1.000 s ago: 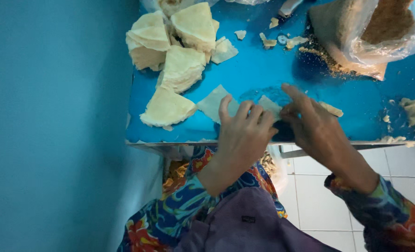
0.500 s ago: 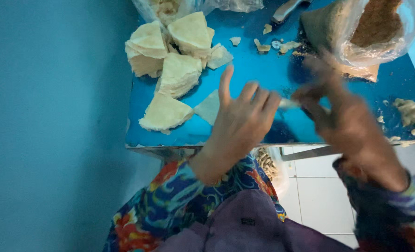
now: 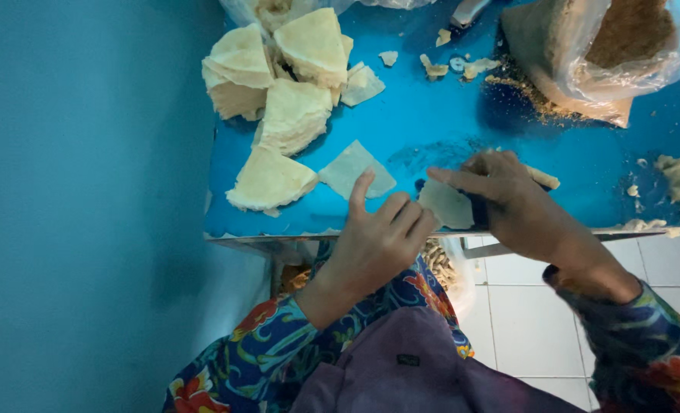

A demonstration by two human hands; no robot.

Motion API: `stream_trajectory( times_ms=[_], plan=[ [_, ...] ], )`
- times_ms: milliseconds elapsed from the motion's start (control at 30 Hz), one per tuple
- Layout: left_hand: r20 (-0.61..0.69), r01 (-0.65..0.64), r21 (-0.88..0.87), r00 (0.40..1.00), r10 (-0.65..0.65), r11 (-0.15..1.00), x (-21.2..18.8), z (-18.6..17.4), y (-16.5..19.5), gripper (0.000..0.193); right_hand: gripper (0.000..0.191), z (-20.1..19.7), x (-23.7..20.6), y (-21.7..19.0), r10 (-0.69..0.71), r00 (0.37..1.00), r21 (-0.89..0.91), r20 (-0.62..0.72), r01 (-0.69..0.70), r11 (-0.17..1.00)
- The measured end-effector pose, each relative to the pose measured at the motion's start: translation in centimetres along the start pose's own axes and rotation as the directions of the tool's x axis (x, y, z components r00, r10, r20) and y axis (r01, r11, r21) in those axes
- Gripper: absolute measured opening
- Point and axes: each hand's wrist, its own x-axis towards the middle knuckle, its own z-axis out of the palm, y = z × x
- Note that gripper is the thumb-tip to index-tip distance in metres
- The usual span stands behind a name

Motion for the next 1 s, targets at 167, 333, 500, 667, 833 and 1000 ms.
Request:
stream_trajectory(
  times_ms=[167, 333, 500, 667, 833, 1000],
  plan=[
    [-0.033, -0.023, 0.051, 0.999, 0.025, 0.998, -0.9, 0.0, 0.0, 0.008, 0.07, 0.9, 0.2, -0.6, -0.144, 0.99, -0.446, 0.015, 0.135, 0.885],
    [0.011, -0.029, 0.059, 1.0, 0.029, 0.998, -1.6, -0.1, 0.4, 0.007, 0.062, 0.5, 0.6, -1.6, -0.217, 0.974, -0.876, 0.059, 0.155, 0.457],
    [-0.027, -0.024, -0.026, 0.999, 0.023, 0.999, -2.0, 0.2, 0.0, 0.016, 0.057, -1.1, 0.3, -2.4, -0.205, 0.979, -0.863, 0.022, 0.122, 0.49],
    [0.004, -0.021, -0.139, 1.0, 0.022, 0.99, -2.2, 0.6, -0.9, 0.019, 0.058, -0.4, -0.8, -2.8, -0.217, 0.975, -0.824, 0.055, 0.167, 0.541],
    [0.021, 0.103, -0.341, 0.995, -0.102, 0.934, -2.0, 0.5, -0.7, 0.015, 0.039, -1.8, -1.8, -1.3, -0.139, 0.99, -0.717, -0.006, 0.093, 0.69],
    [0.031, 0.125, -0.446, 0.992, -0.124, 0.886, -1.0, 0.2, -1.3, 0.012, 0.04, -5.6, -1.3, -0.1, -0.106, 0.975, -0.524, -0.194, -0.011, 0.851]
  ],
)
